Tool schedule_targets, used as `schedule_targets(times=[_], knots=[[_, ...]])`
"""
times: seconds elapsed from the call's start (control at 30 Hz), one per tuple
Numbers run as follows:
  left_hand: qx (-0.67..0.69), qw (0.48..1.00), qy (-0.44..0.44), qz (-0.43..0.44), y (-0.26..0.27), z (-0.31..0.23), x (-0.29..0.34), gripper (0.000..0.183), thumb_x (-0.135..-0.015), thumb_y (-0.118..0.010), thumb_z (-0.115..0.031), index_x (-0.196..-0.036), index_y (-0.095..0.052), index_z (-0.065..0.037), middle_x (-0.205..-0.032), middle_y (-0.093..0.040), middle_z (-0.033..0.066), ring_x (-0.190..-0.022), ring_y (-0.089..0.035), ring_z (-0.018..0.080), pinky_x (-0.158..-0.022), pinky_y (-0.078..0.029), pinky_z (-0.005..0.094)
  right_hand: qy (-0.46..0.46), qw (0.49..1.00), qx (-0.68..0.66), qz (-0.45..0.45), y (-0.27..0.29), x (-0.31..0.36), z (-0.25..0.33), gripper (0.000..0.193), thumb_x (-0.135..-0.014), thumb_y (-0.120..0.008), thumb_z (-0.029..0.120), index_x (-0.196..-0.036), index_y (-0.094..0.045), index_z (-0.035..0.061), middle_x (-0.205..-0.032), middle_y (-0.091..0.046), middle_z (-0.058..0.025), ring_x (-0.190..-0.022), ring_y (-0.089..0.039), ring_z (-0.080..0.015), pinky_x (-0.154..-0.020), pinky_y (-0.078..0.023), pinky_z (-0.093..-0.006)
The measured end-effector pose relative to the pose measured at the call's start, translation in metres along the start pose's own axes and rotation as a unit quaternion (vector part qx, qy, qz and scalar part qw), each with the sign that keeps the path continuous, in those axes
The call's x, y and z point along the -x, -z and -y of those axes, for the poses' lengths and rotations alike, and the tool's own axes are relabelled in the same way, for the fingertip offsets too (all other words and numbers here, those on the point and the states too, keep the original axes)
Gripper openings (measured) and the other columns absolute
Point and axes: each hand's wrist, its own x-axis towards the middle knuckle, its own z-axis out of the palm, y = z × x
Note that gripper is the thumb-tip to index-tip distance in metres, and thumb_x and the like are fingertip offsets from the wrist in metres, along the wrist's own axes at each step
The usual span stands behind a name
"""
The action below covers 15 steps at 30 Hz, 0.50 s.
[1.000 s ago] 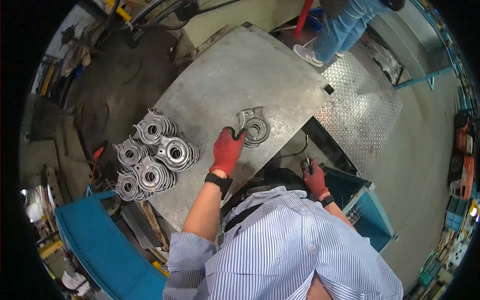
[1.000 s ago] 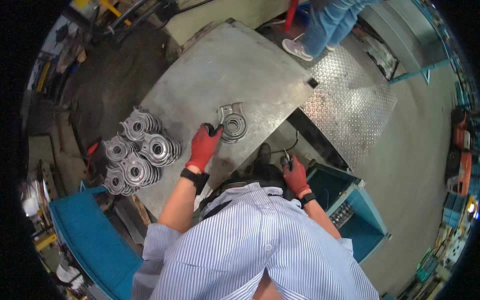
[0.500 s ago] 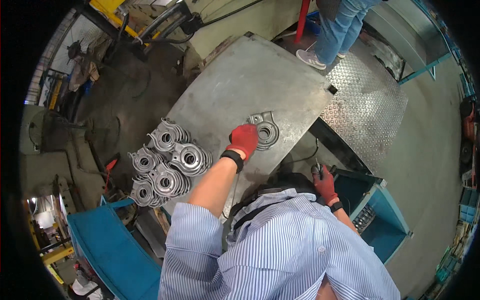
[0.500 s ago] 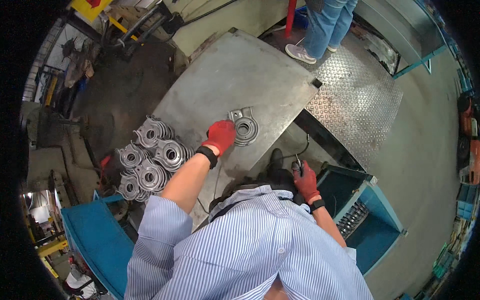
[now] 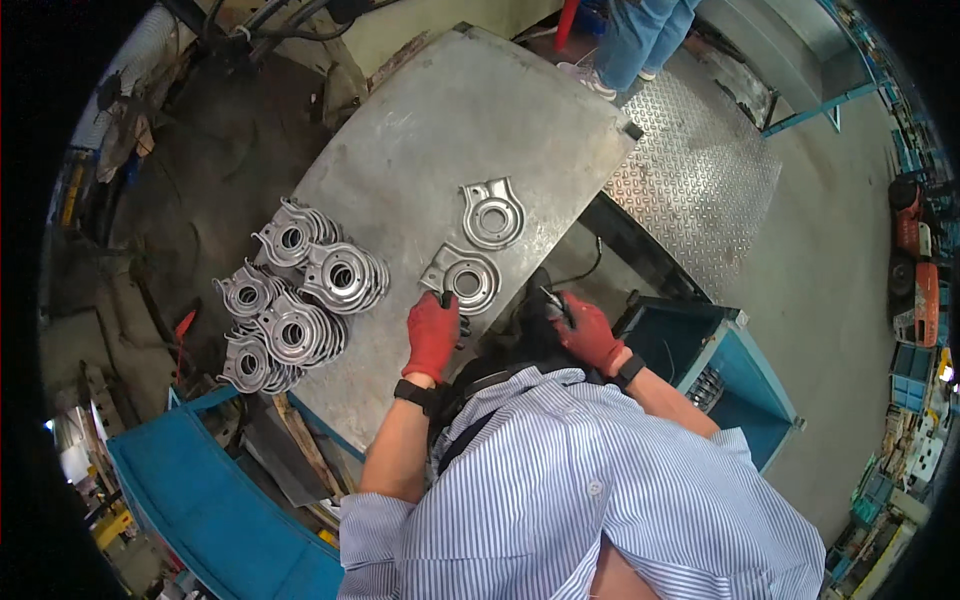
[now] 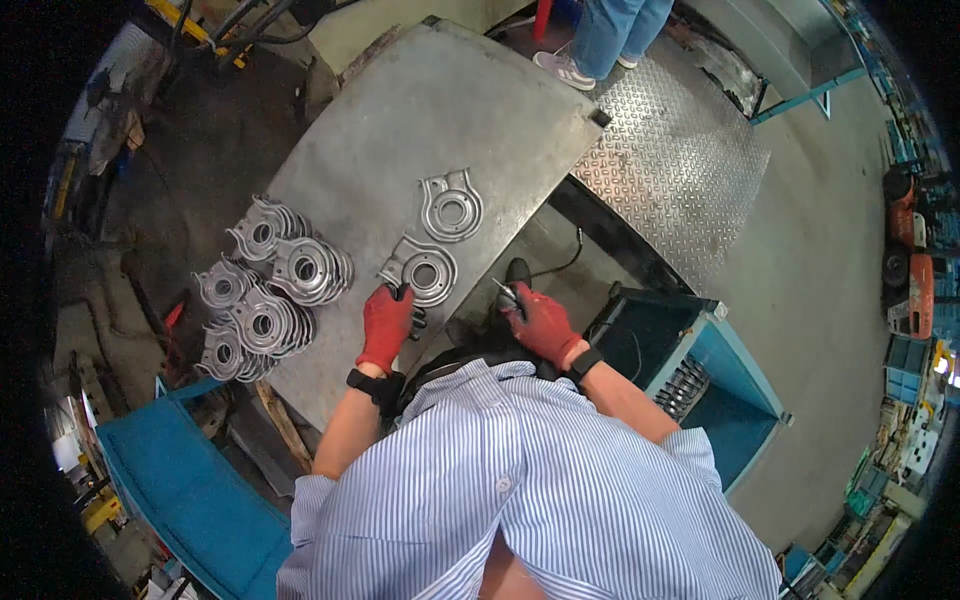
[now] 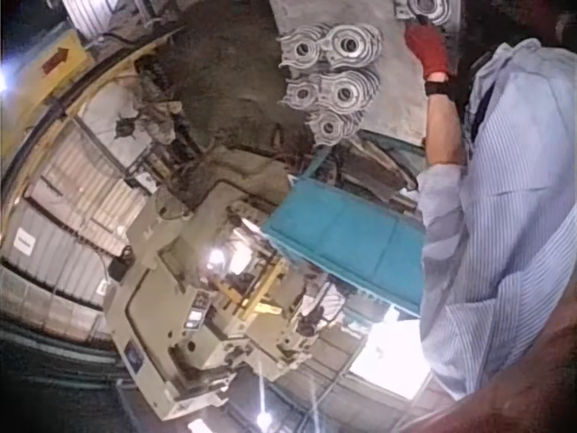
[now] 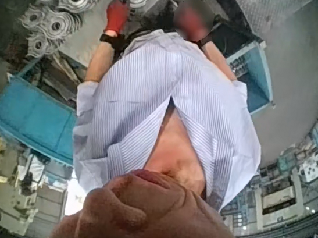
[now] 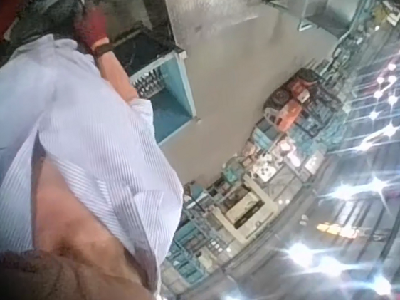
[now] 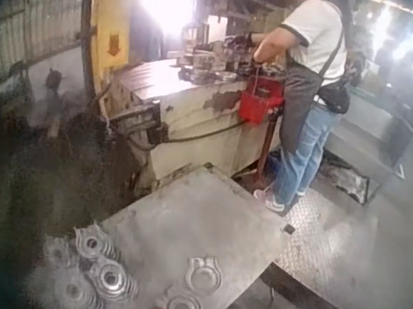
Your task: The recorder is inspecting and sorting metal bearing housings at a metal fabrication facility.
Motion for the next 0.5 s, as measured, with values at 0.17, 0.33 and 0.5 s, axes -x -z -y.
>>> schedule_targets(times=[0.17,0.33,0.5], knots=[[-0.014,1.0,0.024,0.011,-0.017,0.019,0.007,0.039,-0.085,-0.056,-0.035,-0.087,-0.059,0.004,-0.093,-0.062,0.0265,-0.091,-0.059,0.0407,-0.08,-0.045,0.0466,-0.009,0.995,0.034,0.094,-0.001,0.0,0.028,0.046,-0.079,-0.058,0.022,-0.119,-0.048,0.0009,-0.09,-0.062,-0.0227,-0.086,-0.059,-0.0386,-0.073,-0.046,-0.0447],[-0.013,0.997,0.06,0.035,-0.012,0.014,-0.006,0.063,-0.079,-0.06,-0.052,-0.097,-0.058,0.007,-0.098,-0.062,0.0267,-0.097,-0.057,0.0417,-0.085,-0.044,0.0448,0.022,0.987,0.049,0.154,-0.015,-0.006,0.028,0.048,-0.081,-0.057,0.026,-0.12,-0.046,0.0002,-0.093,-0.062,-0.0228,-0.09,-0.059,-0.0374,-0.078,-0.045,-0.0453],[-0.008,0.997,0.076,0.027,-0.034,0.021,-0.015,0.066,-0.077,-0.063,-0.052,-0.104,-0.055,0.007,-0.105,-0.06,0.0254,-0.103,-0.055,0.0405,-0.086,-0.044,0.0435,0.048,0.99,0.061,0.12,-0.034,-0.011,0.032,0.038,-0.081,-0.057,0.026,-0.108,-0.05,0.0001,-0.087,-0.063,-0.0214,-0.084,-0.06,-0.0375,-0.073,-0.047,-0.0463]])
